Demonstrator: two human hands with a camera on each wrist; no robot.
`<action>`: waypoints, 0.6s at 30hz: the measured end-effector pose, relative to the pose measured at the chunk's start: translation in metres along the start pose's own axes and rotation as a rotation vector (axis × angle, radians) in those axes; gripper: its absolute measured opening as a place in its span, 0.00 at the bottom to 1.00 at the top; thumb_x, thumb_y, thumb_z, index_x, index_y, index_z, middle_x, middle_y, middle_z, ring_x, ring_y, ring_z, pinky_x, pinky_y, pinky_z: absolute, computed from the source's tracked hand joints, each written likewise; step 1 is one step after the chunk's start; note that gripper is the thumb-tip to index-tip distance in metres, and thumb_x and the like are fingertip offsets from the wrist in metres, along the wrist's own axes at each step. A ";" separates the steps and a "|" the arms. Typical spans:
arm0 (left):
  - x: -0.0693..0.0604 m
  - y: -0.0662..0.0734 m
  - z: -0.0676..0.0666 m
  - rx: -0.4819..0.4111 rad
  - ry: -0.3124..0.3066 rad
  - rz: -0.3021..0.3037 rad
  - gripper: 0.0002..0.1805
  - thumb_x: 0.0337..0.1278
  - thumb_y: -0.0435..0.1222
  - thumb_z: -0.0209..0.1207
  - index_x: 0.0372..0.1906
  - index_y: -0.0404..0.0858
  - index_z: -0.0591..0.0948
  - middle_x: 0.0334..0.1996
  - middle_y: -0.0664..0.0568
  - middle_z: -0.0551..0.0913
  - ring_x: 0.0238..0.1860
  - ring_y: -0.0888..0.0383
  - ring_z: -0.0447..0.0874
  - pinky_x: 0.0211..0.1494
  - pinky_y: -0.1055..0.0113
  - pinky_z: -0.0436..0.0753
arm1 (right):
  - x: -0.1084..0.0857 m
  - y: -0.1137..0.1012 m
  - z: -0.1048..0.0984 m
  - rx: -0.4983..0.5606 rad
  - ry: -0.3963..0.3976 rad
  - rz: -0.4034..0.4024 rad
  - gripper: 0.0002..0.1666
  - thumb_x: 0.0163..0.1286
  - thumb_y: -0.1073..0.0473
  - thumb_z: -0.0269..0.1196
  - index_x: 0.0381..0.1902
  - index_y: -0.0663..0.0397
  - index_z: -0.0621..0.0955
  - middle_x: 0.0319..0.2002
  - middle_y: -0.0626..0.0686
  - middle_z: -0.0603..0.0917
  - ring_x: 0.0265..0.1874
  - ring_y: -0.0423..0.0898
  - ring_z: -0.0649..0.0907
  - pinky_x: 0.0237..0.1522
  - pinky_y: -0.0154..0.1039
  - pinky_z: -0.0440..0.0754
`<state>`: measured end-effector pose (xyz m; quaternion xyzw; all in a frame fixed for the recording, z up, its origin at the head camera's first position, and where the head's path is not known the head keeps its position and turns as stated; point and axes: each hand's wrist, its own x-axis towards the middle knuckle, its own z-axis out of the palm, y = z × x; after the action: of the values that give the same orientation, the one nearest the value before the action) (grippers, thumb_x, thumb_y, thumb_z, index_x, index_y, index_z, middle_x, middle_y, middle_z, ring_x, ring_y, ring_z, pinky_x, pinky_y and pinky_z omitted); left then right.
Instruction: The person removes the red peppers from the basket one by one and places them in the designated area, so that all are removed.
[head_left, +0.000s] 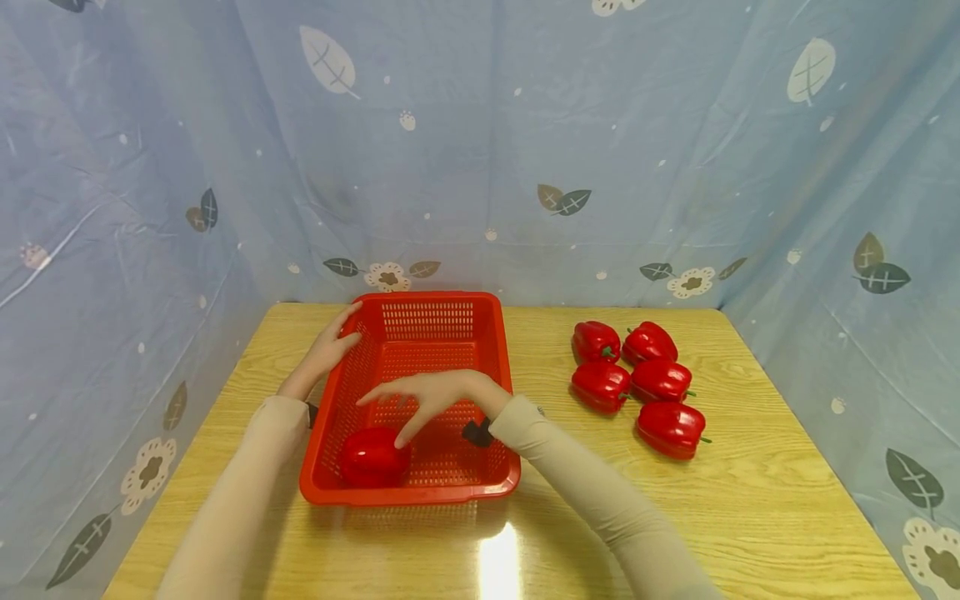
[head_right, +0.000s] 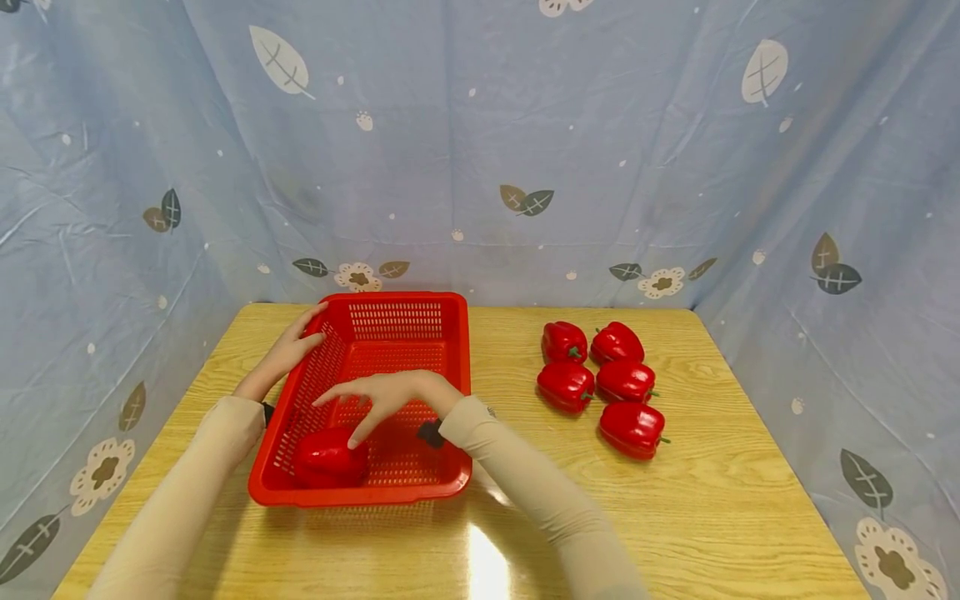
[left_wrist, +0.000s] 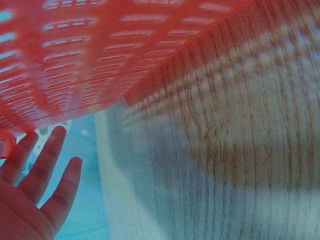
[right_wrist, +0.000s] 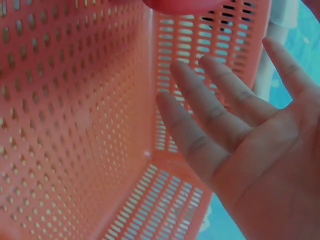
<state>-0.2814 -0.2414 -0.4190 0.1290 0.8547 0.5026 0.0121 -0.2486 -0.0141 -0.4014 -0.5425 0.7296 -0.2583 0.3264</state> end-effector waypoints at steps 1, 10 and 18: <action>0.001 -0.001 0.000 -0.003 -0.002 0.001 0.32 0.63 0.27 0.44 0.71 0.31 0.50 0.67 0.28 0.55 0.58 0.33 0.66 0.57 0.42 0.69 | 0.001 0.000 0.001 -0.002 -0.004 0.011 0.47 0.56 0.49 0.68 0.70 0.44 0.59 0.68 0.45 0.61 0.67 0.44 0.62 0.66 0.39 0.62; 0.001 -0.001 0.000 -0.010 -0.008 0.010 0.32 0.63 0.26 0.44 0.71 0.31 0.50 0.67 0.28 0.54 0.57 0.34 0.67 0.56 0.45 0.70 | 0.015 0.002 0.007 -0.007 -0.092 0.054 0.48 0.54 0.49 0.69 0.70 0.42 0.59 0.68 0.41 0.61 0.67 0.41 0.60 0.66 0.35 0.60; 0.001 -0.001 0.000 -0.015 -0.011 0.009 0.32 0.64 0.26 0.44 0.71 0.31 0.50 0.67 0.28 0.53 0.59 0.33 0.65 0.58 0.43 0.68 | 0.021 0.004 0.013 -0.007 -0.149 0.079 0.48 0.54 0.50 0.69 0.69 0.40 0.59 0.66 0.43 0.63 0.65 0.41 0.63 0.63 0.36 0.65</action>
<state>-0.2824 -0.2417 -0.4193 0.1354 0.8503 0.5083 0.0153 -0.2452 -0.0330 -0.4170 -0.5323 0.7249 -0.2017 0.3879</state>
